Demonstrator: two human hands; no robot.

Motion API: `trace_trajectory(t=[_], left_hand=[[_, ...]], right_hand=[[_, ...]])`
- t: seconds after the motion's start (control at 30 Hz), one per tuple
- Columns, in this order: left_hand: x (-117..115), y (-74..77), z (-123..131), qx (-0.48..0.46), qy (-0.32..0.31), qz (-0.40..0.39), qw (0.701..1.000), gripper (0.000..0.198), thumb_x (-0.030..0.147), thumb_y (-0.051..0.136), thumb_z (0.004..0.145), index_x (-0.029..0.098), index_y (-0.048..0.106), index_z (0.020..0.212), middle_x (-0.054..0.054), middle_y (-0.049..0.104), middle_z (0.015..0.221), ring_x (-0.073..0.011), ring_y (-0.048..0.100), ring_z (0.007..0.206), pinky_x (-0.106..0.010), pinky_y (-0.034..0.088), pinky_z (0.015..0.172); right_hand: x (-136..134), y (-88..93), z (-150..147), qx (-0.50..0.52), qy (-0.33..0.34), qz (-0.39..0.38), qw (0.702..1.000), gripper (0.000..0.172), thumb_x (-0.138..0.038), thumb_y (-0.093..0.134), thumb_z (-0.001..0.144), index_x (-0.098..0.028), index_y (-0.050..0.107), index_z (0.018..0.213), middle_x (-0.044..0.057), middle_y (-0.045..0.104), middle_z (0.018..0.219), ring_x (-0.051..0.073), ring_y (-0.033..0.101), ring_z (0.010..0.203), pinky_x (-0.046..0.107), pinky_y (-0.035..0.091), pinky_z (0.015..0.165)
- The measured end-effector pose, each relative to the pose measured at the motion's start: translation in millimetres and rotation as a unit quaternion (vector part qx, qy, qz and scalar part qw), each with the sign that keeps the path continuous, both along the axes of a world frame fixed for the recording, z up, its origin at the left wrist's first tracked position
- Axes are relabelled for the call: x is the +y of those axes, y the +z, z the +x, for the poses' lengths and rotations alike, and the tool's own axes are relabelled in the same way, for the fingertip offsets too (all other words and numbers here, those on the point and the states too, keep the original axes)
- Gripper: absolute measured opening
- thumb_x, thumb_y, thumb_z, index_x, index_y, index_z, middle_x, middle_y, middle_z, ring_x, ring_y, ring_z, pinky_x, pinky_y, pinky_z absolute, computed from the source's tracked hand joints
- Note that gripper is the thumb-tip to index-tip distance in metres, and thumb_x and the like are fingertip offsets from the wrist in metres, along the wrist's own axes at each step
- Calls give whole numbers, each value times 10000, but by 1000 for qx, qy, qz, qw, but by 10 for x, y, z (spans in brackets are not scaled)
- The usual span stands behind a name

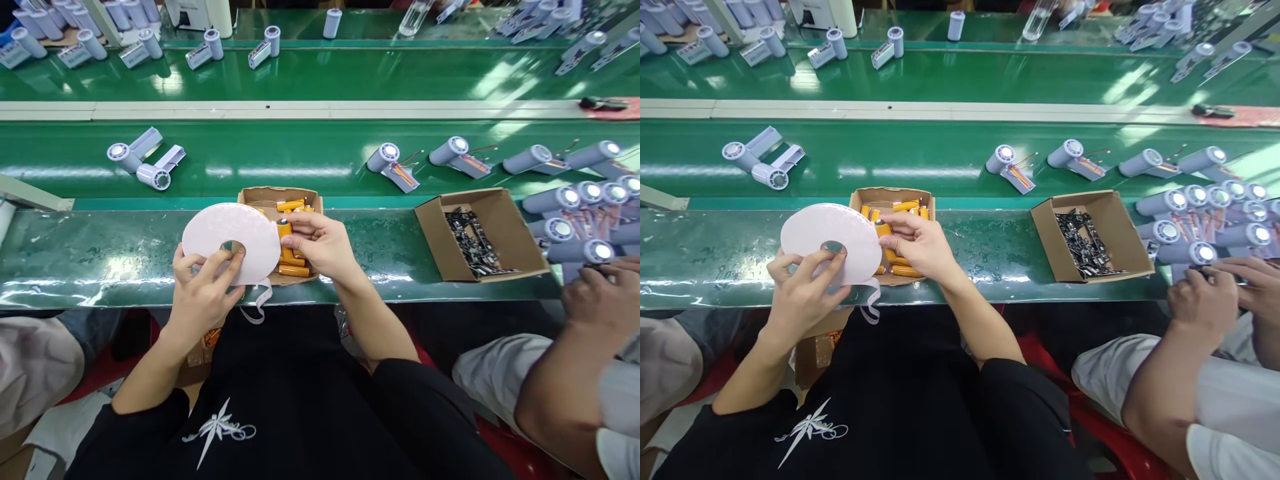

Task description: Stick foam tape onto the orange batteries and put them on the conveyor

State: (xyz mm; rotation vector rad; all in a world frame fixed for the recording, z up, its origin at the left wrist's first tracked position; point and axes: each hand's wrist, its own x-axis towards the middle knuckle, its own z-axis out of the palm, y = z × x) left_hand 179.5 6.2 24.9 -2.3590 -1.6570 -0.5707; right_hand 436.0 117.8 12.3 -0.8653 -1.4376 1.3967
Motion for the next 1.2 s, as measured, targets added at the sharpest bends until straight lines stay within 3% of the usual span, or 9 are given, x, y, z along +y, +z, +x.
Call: trace_trajectory(t=[0.17, 0.33, 0.43, 0.53, 0.63, 0.73, 0.9, 1.07, 1.2], left_hand=[[-16, -154, 313, -29, 57, 79, 995, 708, 653, 857, 868, 284, 739, 1460, -162, 745, 1120, -399, 526, 1114, -746, 334, 1161], [-384, -117, 517, -69, -15, 49, 996, 601, 655, 862, 856, 278, 797, 1320, -145, 735, 977, -372, 559, 1037, -600, 417, 973], [-523, -97, 193, -46, -68, -19, 996, 512, 632, 825, 883, 285, 800, 1259, -126, 763, 995, -363, 590, 1041, -585, 426, 996], [-393, -286, -524, -27, 98, -38, 994, 526, 641, 776, 903, 238, 798, 1241, -170, 767, 1134, -440, 574, 1204, -623, 421, 1072], [-178, -515, -1223, -63, 238, -125, 961, 631, 680, 739, 867, 232, 778, 1310, -183, 737, 1307, -482, 526, 1334, -624, 427, 1138], [43, -552, -1516, -98, 239, -165, 952, 663, 689, 689, 872, 239, 752, 1356, -167, 724, 1378, -464, 534, 1391, -605, 400, 1214], [927, -321, -1325, -96, 201, -108, 969, 596, 598, 509, 1028, 246, 677, 1478, -147, 726, 1425, -369, 602, 1380, -535, 374, 1266], [2058, -151, -1107, 52, 234, -147, 960, 728, 646, 480, 1021, 223, 602, 1601, -227, 492, 1715, -493, 423, 1540, -647, 369, 1207], [2368, 60, -1219, 120, 266, -216, 932, 1032, 891, 342, 889, 142, 640, 1532, -276, 553, 1652, -521, 486, 1512, -675, 419, 1187]], right_hand=[[-334, -182, -519, 86, -251, -20, 964, 599, -611, 595, 1079, -399, 473, 1625, 111, 663, 1579, 310, 623, 1536, 571, 626, 1187], [-215, -202, -148, 55, -243, 26, 968, 638, -593, 604, 1071, -406, 409, 1650, 111, 610, 1631, 335, 622, 1531, 574, 657, 1146], [106, -137, 521, 88, -262, 88, 957, 561, -603, 650, 1053, -439, 527, 1575, 46, 608, 1628, 322, 586, 1563, 528, 664, 1137], [223, -148, 904, 154, -286, 79, 943, 562, -529, 856, 933, -451, 639, 1445, 5, 686, 1520, 297, 676, 1464, 457, 700, 1078], [90, -276, 951, 184, -251, 29, 950, 546, -401, 993, 809, -393, 706, 1273, -7, 779, 1331, 238, 809, 1218, 371, 742, 954], [-74, -428, 969, 208, -255, -10, 944, 544, -319, 1037, 754, -358, 670, 1154, -37, 816, 1208, 192, 854, 1034, 342, 756, 872], [-144, -576, 1153, 234, -296, -50, 925, 580, -298, 1072, 707, -296, 579, 1013, -42, 844, 1107, 180, 866, 919, 393, 757, 896], [-237, -651, 1332, 205, -315, -49, 925, 610, -329, 1073, 701, -239, 487, 844, 2, 854, 1121, 213, 875, 949, 380, 752, 884], [-449, -596, 1512, 159, -337, -40, 927, 620, -349, 1084, 668, -288, 563, 1000, -16, 854, 1056, 235, 877, 934, 459, 748, 935]])
